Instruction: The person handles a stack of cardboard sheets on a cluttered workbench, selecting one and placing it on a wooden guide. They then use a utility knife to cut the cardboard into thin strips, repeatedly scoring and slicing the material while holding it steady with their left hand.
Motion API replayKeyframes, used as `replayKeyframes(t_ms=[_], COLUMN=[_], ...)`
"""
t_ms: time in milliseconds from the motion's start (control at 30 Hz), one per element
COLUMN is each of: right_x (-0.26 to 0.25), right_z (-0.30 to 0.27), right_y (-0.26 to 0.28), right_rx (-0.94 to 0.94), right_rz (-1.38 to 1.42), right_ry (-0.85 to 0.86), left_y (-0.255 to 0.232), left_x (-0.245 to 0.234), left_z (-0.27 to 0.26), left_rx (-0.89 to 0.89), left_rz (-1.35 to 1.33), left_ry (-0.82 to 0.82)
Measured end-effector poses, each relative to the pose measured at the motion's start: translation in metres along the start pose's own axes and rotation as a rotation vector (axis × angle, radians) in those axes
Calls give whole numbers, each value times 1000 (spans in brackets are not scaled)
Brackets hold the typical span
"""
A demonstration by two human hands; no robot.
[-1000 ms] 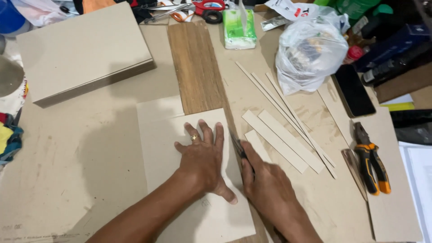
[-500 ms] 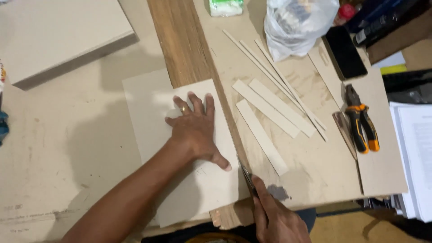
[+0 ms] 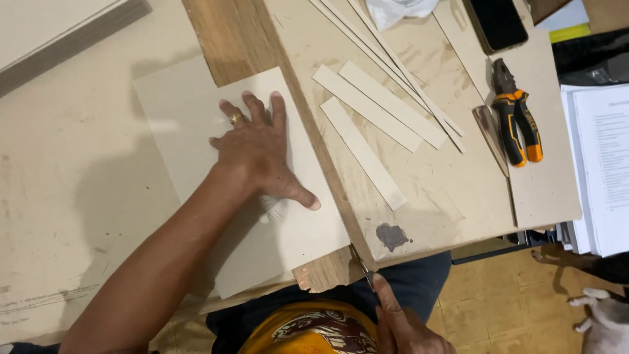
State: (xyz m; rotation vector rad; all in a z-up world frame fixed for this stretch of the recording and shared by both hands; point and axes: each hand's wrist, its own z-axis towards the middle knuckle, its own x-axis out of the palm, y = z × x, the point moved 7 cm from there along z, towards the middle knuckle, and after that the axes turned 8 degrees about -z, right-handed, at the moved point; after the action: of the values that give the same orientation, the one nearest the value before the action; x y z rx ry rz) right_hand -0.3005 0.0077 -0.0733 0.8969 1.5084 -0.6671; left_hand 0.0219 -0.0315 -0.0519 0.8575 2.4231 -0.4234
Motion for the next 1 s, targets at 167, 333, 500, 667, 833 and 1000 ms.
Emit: replayKeyframes(t_ms=[167, 333, 500, 667, 833, 1000], right_x=[15, -23, -1, 3, 14, 15], right_z=[-6, 33, 127, 195, 236, 245], right_y=[-34, -20, 28, 89, 117, 127], right_rx=[84, 61, -255, -481, -416, -461], right_rz=[241, 335, 415, 497, 487, 489], right_ry=[344, -118, -276, -315, -121, -164], left_y=[3, 2, 8, 1, 1, 1], left_x=[2, 2, 1, 0, 0, 5], left_z=[4, 3, 13, -6, 0, 6], left_rx=[-26, 7, 18, 47, 34, 47], left_rz=[8, 26, 63, 53, 108, 118], left_ry=[12, -32, -108, -27, 26, 35])
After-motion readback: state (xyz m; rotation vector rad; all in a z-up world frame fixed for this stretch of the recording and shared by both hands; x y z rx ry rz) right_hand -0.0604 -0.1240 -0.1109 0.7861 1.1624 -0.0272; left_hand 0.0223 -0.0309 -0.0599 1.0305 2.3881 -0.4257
